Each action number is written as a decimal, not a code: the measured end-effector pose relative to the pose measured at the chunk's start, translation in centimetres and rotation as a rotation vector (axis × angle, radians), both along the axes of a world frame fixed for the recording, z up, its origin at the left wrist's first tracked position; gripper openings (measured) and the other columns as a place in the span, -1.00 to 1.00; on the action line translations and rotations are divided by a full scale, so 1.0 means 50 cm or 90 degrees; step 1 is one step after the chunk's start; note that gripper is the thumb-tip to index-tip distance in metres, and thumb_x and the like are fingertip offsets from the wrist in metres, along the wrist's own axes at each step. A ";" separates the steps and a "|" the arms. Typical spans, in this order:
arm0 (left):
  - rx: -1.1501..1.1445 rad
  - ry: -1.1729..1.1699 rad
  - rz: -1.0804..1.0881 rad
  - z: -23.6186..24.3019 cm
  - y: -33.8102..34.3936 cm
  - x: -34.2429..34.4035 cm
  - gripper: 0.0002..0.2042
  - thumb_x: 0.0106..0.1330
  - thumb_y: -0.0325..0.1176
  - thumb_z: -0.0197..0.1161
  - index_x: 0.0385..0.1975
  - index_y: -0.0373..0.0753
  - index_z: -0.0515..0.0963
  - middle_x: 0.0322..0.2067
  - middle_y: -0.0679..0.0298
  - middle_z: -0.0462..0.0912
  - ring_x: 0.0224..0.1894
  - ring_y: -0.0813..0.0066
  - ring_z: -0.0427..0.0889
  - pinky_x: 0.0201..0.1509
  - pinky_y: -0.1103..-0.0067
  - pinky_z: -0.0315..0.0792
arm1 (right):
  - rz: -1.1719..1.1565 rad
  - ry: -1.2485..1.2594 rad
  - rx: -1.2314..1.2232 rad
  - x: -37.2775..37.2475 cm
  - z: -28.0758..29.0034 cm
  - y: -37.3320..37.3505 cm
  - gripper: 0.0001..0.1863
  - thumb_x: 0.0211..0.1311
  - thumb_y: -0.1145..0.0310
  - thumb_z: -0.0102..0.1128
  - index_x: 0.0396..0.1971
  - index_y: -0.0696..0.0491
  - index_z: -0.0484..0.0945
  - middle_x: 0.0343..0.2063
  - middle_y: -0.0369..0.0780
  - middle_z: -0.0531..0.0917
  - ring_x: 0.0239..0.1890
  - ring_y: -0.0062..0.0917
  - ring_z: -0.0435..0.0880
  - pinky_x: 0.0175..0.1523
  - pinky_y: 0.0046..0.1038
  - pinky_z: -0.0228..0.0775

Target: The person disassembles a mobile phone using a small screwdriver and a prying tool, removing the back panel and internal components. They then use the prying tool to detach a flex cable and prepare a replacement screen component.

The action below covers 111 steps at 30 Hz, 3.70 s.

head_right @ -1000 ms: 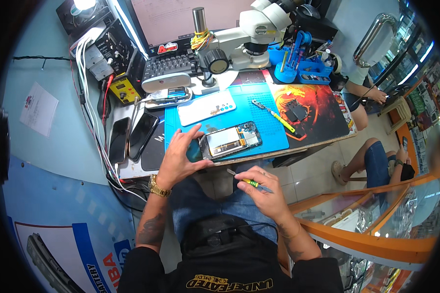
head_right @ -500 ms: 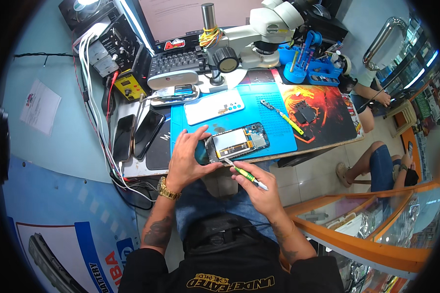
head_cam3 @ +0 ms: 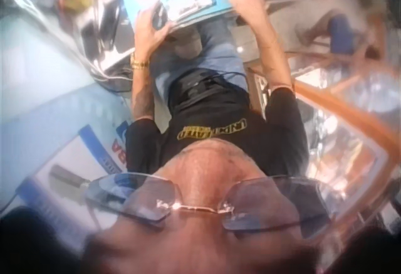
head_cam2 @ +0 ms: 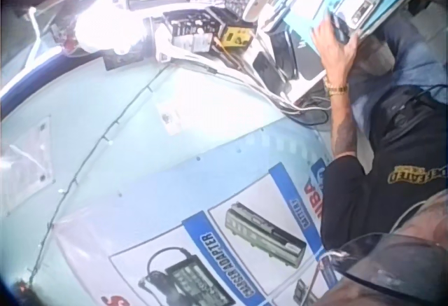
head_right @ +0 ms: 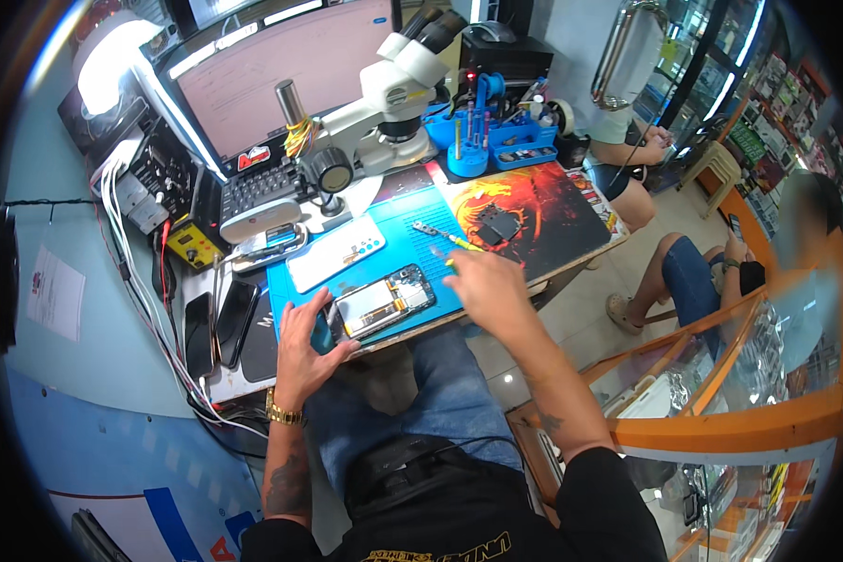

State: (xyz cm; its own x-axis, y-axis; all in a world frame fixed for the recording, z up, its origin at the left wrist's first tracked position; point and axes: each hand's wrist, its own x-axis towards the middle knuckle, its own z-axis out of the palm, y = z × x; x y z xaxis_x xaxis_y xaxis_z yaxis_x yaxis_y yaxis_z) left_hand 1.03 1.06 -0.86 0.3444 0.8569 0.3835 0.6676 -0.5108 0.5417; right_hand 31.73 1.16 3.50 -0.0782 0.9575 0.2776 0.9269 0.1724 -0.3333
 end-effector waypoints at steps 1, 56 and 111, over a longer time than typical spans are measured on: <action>0.007 -0.016 0.002 0.006 -0.003 0.004 -0.20 0.01 -0.23 0.56 0.31 -0.20 0.37 0.12 0.15 0.62 0.18 0.15 0.54 0.47 0.09 0.07 | -0.008 0.000 0.006 -0.004 -0.015 0.014 -0.74 0.17 0.34 0.35 -0.16 0.10 0.66 -0.30 -0.10 0.70 -0.25 -0.21 0.69 -0.15 -0.28 0.53; 0.080 -0.058 0.171 0.011 -0.011 0.013 -0.69 0.19 -0.59 0.17 -0.06 -0.22 0.62 -0.11 0.19 0.64 -0.04 0.18 0.56 0.04 0.32 0.42 | 0.251 0.288 0.128 -0.104 0.152 -0.029 -0.90 0.09 0.56 0.28 -0.36 0.15 0.60 -0.39 -0.20 0.55 -0.40 -0.43 0.58 -0.27 -0.41 0.46; -0.110 -0.200 0.017 0.068 0.104 -0.002 -0.79 0.16 -0.44 0.41 -0.26 -0.43 0.64 -0.25 0.04 0.76 -0.17 0.47 0.74 -0.07 0.58 0.53 | 0.430 -0.195 -0.074 -0.296 0.155 0.177 -0.69 0.24 0.19 0.21 -0.08 -0.01 0.63 -0.32 -0.07 0.73 -0.17 -0.11 0.71 -0.09 -0.11 0.51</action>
